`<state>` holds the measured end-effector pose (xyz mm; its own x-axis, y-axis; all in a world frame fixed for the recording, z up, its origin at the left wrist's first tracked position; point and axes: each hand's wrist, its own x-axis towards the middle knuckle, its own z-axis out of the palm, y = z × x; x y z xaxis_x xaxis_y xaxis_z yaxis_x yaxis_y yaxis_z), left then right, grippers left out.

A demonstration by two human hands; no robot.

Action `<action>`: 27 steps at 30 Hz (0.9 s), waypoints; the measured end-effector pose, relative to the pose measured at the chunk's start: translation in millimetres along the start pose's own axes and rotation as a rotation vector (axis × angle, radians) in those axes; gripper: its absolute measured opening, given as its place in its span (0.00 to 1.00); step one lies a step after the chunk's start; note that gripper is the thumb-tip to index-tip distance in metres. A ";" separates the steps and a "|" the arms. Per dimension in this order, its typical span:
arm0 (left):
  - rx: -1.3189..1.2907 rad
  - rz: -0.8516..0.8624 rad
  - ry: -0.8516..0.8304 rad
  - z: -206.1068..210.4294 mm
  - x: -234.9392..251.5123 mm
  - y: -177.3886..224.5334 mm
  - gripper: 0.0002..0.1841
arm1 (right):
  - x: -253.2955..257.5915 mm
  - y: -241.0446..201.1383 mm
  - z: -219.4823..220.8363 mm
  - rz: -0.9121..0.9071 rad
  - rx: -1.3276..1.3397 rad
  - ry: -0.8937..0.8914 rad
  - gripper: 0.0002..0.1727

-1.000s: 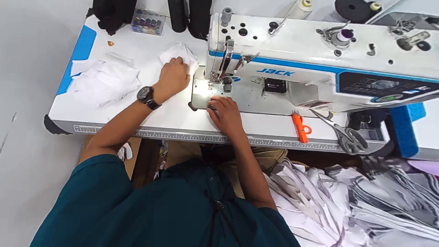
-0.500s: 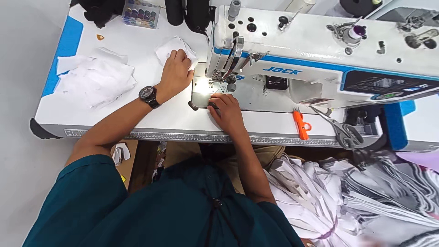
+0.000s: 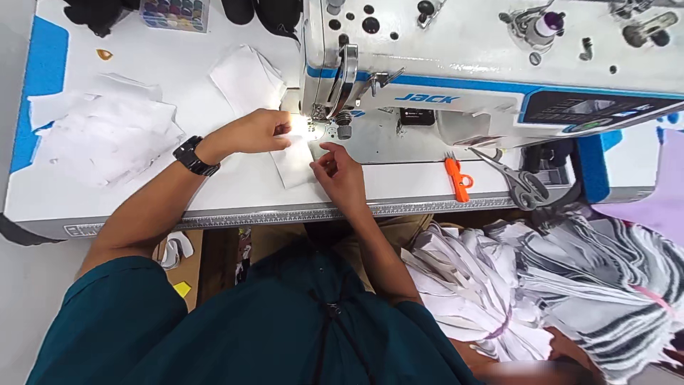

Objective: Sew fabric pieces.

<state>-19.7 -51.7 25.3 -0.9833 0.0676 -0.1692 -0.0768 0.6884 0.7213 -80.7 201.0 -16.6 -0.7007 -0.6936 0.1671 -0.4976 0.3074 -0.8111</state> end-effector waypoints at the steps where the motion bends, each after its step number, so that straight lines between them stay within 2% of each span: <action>1: 0.024 0.005 0.061 3.9 -3.0 0.1 0.12 | -3.0 -1.3 4.8 -0.035 -0.112 0.031 0.23; 4: 0.064 0.044 0.228 18.9 -4.7 -0.8 0.20 | -4.2 -2.2 13.4 -0.102 -0.292 0.085 0.23; 7: 0.199 0.241 0.313 32.2 4.9 -6.7 0.20 | -4.2 -1.5 16.2 -0.133 -0.369 0.107 0.19; 11: 0.392 0.440 0.251 37.7 11.6 -16.1 0.17 | -9.1 -2.4 14.7 -0.117 -0.483 0.104 0.16; 14: 0.438 0.445 0.213 35.8 6.1 -11.9 0.14 | -11.5 -2.2 7.5 -0.105 -0.511 0.137 0.12; 17: 0.459 0.450 0.195 34.0 -0.8 -7.3 0.14 | -14.5 -7.1 7.4 -0.187 -0.470 0.188 0.10; 20: 0.471 0.531 0.191 33.3 -4.9 -8.8 0.19 | -24.1 -19.9 19.7 -0.289 -0.449 0.009 0.16; 21: 0.454 0.559 0.230 33.1 -6.1 -9.4 0.19 | -28.7 -23.5 25.1 -0.300 -0.483 -0.055 0.20; 23: 0.423 0.599 0.344 29.8 -7.2 -9.3 0.17 | -35.6 -26.1 33.8 -0.320 -0.566 -0.068 0.24; 25: 0.379 0.601 0.404 29.4 -7.2 -10.9 0.13 | -40.7 -24.4 32.5 -0.339 -0.581 -0.062 0.23; 27: 0.334 0.599 0.367 32.9 -6.1 -14.5 0.14 | -45.5 -21.6 24.1 -0.370 -0.538 -0.107 0.21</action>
<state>-7.2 -38.4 -6.3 -0.8379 0.2932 0.4603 0.4812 0.7948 0.3697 -25.8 210.2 -20.2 -0.3937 -0.8684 0.3015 -0.9012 0.3000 -0.3128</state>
